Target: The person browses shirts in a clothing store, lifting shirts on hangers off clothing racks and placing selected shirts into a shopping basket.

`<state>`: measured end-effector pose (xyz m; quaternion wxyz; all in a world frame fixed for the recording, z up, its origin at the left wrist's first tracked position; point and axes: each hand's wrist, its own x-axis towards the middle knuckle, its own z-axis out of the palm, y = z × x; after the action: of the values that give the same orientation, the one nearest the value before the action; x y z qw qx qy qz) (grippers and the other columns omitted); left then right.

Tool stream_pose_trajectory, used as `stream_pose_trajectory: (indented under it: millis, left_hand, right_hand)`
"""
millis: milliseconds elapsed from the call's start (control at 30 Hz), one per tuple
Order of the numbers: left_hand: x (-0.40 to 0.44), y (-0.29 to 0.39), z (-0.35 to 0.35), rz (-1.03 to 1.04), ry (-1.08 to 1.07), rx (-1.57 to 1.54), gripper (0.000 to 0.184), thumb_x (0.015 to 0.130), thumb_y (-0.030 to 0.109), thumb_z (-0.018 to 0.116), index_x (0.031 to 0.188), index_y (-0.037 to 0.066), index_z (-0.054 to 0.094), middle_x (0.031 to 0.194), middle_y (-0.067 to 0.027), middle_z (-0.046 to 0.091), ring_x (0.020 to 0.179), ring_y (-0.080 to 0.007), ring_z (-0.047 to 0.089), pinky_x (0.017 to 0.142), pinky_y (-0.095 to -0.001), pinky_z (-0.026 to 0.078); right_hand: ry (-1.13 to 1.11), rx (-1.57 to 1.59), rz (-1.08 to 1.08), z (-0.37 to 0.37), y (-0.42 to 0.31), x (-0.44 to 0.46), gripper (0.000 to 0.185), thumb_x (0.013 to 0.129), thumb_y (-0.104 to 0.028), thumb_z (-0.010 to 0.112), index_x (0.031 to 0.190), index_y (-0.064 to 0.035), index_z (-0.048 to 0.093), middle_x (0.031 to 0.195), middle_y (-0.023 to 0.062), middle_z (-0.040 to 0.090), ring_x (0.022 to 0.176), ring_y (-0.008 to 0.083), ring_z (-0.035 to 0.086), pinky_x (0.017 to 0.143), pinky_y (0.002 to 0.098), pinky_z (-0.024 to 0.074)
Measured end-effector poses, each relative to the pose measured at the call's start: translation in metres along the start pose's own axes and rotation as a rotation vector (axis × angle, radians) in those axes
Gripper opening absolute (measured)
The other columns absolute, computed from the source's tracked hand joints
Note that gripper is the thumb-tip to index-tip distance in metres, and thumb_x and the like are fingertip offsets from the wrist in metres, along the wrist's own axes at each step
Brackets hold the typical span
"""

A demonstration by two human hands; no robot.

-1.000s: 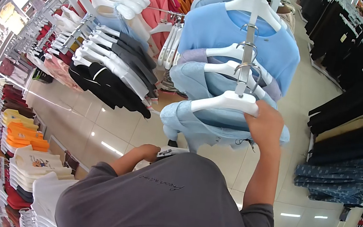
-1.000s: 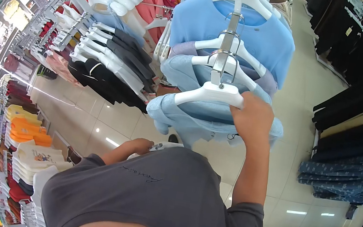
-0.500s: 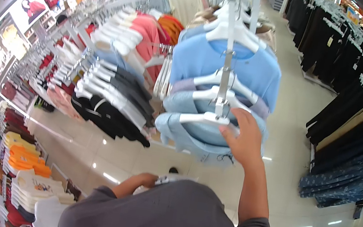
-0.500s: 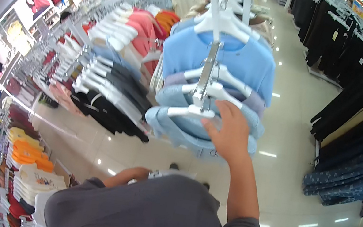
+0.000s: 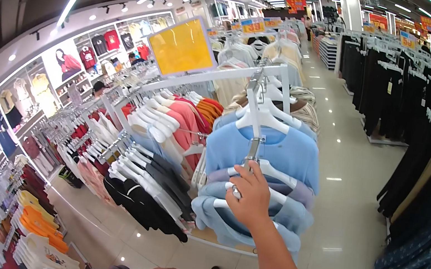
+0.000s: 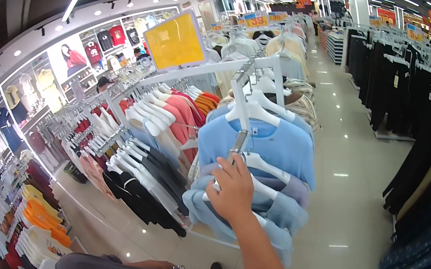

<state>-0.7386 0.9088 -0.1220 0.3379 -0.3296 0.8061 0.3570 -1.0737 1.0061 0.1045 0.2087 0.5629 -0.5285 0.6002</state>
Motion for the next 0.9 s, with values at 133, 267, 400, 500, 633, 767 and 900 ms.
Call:
stream_pose_trajectory:
  millis: [133, 267, 400, 500, 633, 767, 900]
  left_hand:
    - [-0.011, 0.018, -0.021, -0.011, 0.104, -0.050, 0.046, 0.077, 0.027, 0.068, 0.117, 0.004, 0.065, 0.111, -0.0213, 0.068, 0.104, -0.0367, 0.065, 0.089, -0.0450, 0.049]
    - [-0.026, 0.038, -0.041, -0.007, 0.229, -0.101, 0.046, 0.077, 0.027, 0.068, 0.117, 0.004, 0.065, 0.112, -0.0212, 0.068, 0.104, -0.0365, 0.065, 0.090, -0.0449, 0.049]
    - [-0.038, 0.058, -0.056, 0.024, 0.331, -0.143, 0.046, 0.077, 0.027, 0.068, 0.117, 0.004, 0.065, 0.112, -0.0211, 0.068, 0.105, -0.0364, 0.065, 0.090, -0.0447, 0.048]
    - [-0.045, 0.066, -0.068, 0.049, 0.387, -0.167, 0.047, 0.077, 0.027, 0.068, 0.117, 0.004, 0.065, 0.112, -0.0210, 0.068, 0.105, -0.0363, 0.065, 0.090, -0.0446, 0.048]
    - [-0.055, 0.069, -0.075, 0.068, 0.441, -0.203, 0.047, 0.077, 0.027, 0.068, 0.117, 0.004, 0.065, 0.112, -0.0209, 0.068, 0.105, -0.0362, 0.065, 0.090, -0.0445, 0.048]
    - [-0.061, 0.064, -0.078, 0.072, 0.472, -0.227, 0.047, 0.077, 0.027, 0.069, 0.118, 0.004, 0.065, 0.113, -0.0208, 0.068, 0.105, -0.0361, 0.065, 0.090, -0.0444, 0.048]
    - [-0.069, 0.051, -0.082, 0.067, 0.497, -0.250, 0.048, 0.076, 0.027, 0.069, 0.118, 0.004, 0.065, 0.113, -0.0207, 0.068, 0.105, -0.0360, 0.065, 0.090, -0.0443, 0.048]
  right_hand:
    - [0.028, 0.011, 0.006, 0.001, 0.003, 0.000, 0.017, 0.069, -0.013, 0.070, 0.084, -0.0052, 0.069, 0.112, 0.0117, 0.067, 0.116, 0.0421, 0.056, 0.091, 0.0466, 0.0497]
    - [0.046, -0.001, -0.022, 0.001, 0.004, 0.001, 0.017, 0.069, -0.014, 0.070, 0.083, -0.0054, 0.069, 0.110, 0.0111, 0.068, 0.113, 0.0426, 0.058, 0.088, 0.0459, 0.0509]
    - [0.044, -0.005, -0.031, -0.001, 0.004, 0.001, 0.017, 0.069, -0.015, 0.070, 0.083, -0.0061, 0.068, 0.109, 0.0106, 0.068, 0.112, 0.0427, 0.058, 0.086, 0.0452, 0.0513]
    - [0.039, -0.014, -0.047, -0.003, 0.004, 0.003, 0.017, 0.069, -0.015, 0.070, 0.084, -0.0066, 0.069, 0.108, 0.0104, 0.068, 0.112, 0.0425, 0.059, 0.085, 0.0449, 0.0514]
    - [0.017, -0.001, -0.041, -0.004, 0.002, 0.005, 0.016, 0.067, -0.011, 0.071, 0.081, -0.0050, 0.069, 0.105, 0.0122, 0.069, 0.111, 0.0430, 0.059, 0.090, 0.0463, 0.0505]
    - [0.032, 0.013, -0.035, -0.001, 0.003, 0.003, 0.017, 0.066, -0.011, 0.071, 0.082, -0.0048, 0.069, 0.105, 0.0118, 0.069, 0.110, 0.0428, 0.059, 0.091, 0.0468, 0.0502]
    - [0.037, 0.033, -0.032, 0.001, 0.003, 0.003, 0.018, 0.065, -0.009, 0.070, 0.082, -0.0035, 0.069, 0.105, 0.0134, 0.068, 0.109, 0.0427, 0.059, 0.091, 0.0475, 0.0499]
